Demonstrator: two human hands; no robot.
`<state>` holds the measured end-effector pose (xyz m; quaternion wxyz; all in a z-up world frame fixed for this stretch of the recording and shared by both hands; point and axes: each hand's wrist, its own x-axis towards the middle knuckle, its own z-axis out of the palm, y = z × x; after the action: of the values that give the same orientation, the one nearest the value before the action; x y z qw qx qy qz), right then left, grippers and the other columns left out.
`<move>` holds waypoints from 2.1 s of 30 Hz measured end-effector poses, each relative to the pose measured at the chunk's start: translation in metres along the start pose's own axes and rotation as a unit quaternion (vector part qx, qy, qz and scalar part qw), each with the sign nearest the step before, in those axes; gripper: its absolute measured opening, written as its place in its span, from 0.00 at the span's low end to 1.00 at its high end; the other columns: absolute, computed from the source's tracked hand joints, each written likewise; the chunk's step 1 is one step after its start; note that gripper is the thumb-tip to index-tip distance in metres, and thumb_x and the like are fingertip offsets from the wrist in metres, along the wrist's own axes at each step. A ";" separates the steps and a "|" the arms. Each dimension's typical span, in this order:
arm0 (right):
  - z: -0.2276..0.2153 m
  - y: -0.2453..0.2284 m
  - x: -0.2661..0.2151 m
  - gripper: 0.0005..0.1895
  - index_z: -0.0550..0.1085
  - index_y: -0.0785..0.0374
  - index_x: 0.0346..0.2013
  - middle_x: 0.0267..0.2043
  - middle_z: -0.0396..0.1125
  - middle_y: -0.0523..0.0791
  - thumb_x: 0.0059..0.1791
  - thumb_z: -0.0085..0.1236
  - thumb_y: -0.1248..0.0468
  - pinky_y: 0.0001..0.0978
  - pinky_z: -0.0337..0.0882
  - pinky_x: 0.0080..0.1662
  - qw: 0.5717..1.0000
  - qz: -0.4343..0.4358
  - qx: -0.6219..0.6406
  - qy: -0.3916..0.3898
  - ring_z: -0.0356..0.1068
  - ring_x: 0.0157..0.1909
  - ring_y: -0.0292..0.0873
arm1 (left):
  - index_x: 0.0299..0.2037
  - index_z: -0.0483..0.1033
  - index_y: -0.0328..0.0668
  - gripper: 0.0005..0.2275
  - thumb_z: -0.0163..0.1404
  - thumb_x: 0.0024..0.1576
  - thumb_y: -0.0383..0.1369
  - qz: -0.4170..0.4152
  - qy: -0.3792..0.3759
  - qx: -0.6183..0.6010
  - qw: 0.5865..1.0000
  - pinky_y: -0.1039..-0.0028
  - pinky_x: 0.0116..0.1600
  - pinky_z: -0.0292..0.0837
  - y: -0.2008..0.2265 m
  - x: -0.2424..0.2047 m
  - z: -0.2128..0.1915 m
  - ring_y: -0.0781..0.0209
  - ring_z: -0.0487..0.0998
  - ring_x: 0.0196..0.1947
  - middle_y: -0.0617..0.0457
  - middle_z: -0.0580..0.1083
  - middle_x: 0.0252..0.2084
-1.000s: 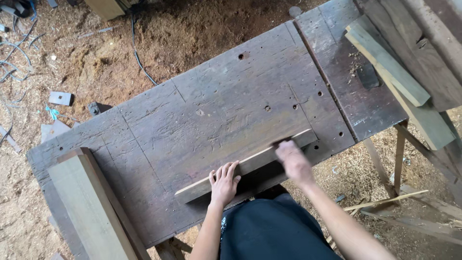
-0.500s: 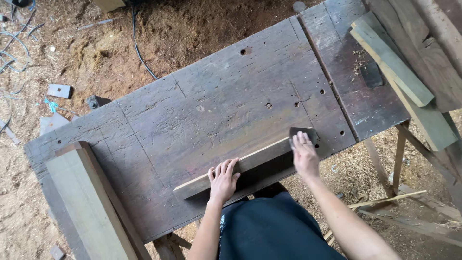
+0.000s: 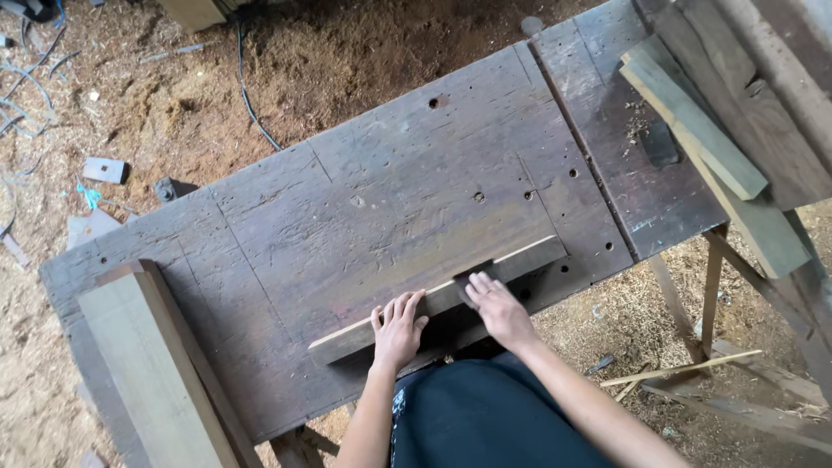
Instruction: The person sands the surface and edges of a wooden board using a small piece of sandpaper held in their right hand.
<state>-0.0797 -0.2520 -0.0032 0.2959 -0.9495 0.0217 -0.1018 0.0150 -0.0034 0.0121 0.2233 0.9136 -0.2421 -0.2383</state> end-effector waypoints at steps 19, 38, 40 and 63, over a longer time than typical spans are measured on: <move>-0.039 0.002 0.030 0.13 0.78 0.65 0.47 0.53 0.70 0.54 0.52 0.52 0.64 0.42 0.70 0.55 0.957 0.232 -0.163 0.064 0.70 0.51 0.51 | 0.69 0.60 0.62 0.25 0.50 0.60 0.42 0.002 0.005 0.002 1.000 0.49 0.71 0.41 -0.003 -0.002 0.001 0.54 0.60 0.69 0.56 0.65 0.66; -0.017 -0.021 0.028 0.15 0.77 0.67 0.50 0.52 0.75 0.51 0.57 0.43 0.64 0.38 0.74 0.56 0.989 0.137 -0.046 -0.032 0.74 0.56 0.49 | 0.68 0.61 0.62 0.25 0.49 0.60 0.41 -0.001 0.003 -0.005 1.000 0.49 0.71 0.40 0.002 0.001 -0.004 0.55 0.59 0.69 0.57 0.65 0.65; -0.041 -0.002 0.036 0.16 0.76 0.64 0.52 0.48 0.75 0.50 0.61 0.40 0.61 0.36 0.77 0.52 0.934 0.343 -0.035 -0.095 0.77 0.49 0.48 | 0.68 0.61 0.61 0.24 0.49 0.60 0.41 -0.001 0.005 -0.006 1.000 0.49 0.71 0.40 0.001 -0.001 -0.004 0.55 0.60 0.69 0.57 0.65 0.65; -0.010 -0.042 0.035 0.12 0.78 0.64 0.47 0.47 0.74 0.47 0.54 0.46 0.68 0.37 0.72 0.55 0.994 0.102 -0.034 -0.034 0.74 0.51 0.48 | 0.68 0.65 0.62 0.25 0.53 0.58 0.39 0.012 0.021 -0.059 0.998 0.51 0.71 0.41 0.000 -0.004 -0.008 0.57 0.63 0.66 0.57 0.67 0.63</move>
<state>-0.0479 -0.2266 0.0350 0.2734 -0.9546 0.1119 -0.0381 0.0170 0.0014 0.0195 0.2846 0.9007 -0.2337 -0.2304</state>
